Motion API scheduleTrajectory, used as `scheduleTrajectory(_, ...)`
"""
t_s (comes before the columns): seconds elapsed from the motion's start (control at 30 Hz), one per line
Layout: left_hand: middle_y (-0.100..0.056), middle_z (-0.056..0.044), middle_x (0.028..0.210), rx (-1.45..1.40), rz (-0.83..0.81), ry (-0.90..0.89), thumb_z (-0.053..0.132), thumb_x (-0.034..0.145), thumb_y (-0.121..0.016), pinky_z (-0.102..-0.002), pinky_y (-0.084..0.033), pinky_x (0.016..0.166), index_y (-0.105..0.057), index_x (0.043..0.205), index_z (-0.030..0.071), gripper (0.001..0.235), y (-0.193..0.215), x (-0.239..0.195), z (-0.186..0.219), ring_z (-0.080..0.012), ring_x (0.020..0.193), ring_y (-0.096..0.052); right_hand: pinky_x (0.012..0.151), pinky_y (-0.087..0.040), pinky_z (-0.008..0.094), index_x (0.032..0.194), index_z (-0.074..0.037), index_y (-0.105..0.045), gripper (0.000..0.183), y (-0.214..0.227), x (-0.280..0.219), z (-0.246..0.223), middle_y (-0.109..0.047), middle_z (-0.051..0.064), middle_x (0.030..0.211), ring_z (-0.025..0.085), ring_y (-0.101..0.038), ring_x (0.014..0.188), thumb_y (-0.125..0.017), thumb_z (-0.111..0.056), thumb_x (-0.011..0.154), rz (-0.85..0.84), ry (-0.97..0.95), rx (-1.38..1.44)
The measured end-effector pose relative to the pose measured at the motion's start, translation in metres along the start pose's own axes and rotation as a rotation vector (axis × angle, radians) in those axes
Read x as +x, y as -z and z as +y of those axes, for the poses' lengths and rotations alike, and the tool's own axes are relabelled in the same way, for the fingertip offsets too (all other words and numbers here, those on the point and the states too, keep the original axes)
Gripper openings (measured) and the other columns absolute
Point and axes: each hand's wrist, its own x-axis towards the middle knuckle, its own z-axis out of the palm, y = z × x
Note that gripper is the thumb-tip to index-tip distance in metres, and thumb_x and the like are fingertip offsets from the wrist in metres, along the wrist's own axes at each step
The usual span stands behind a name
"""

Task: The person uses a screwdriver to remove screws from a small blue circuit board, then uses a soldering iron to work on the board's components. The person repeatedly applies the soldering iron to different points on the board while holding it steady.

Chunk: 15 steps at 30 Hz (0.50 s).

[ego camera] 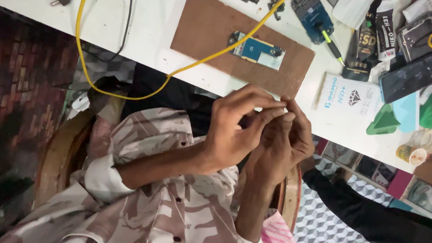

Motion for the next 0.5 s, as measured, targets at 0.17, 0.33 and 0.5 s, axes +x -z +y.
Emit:
scheduleTrajectory(0.17, -0.074, -0.001, 0.092, -0.432, -0.041, 0.489, 0.012, 0.101, -0.071, -0.022, -0.038, 0.055, -0.075, 0.115, 0.000, 0.019, -0.013, -0.005, -0.020, -0.0035, 0.066, -0.050, 0.071, -0.048, 0.022, 0.122, 0.007, -0.070, 0.019, -0.008, -0.002, 0.002, -0.073, 0.013, 0.113, 0.011, -0.061, 0.085, -0.065, 0.002, 0.104, 0.089, 0.129, -0.221)
scheduleTrajectory(0.33, -0.067, -0.004, 0.110, -0.584, -0.128, 0.469, 0.013, 0.109, -0.064, -0.021, -0.051, 0.089, -0.071, 0.123, -0.008, 0.026, -0.011, -0.008, -0.030, -0.0053, 0.100, -0.064, 0.089, -0.059, 0.029, 0.117, 0.005, -0.074, 0.018, -0.001, 0.009, 0.003, -0.072, 0.014, 0.114, 0.020, -0.071, 0.098, -0.071, 0.009, 0.100, 0.024, 0.472, -0.601)
scheduleTrajectory(0.5, -0.058, -0.004, 0.118, -0.500, -0.301, 0.419, 0.015, 0.110, -0.054, -0.025, -0.045, 0.093, -0.065, 0.136, -0.005, 0.035, -0.009, -0.004, -0.029, -0.0089, 0.107, -0.055, 0.089, -0.062, 0.035, 0.112, 0.004, -0.075, 0.018, 0.010, 0.014, 0.010, -0.075, 0.017, 0.111, 0.024, -0.076, 0.102, -0.075, 0.011, 0.095, 0.105, 0.640, -0.886)
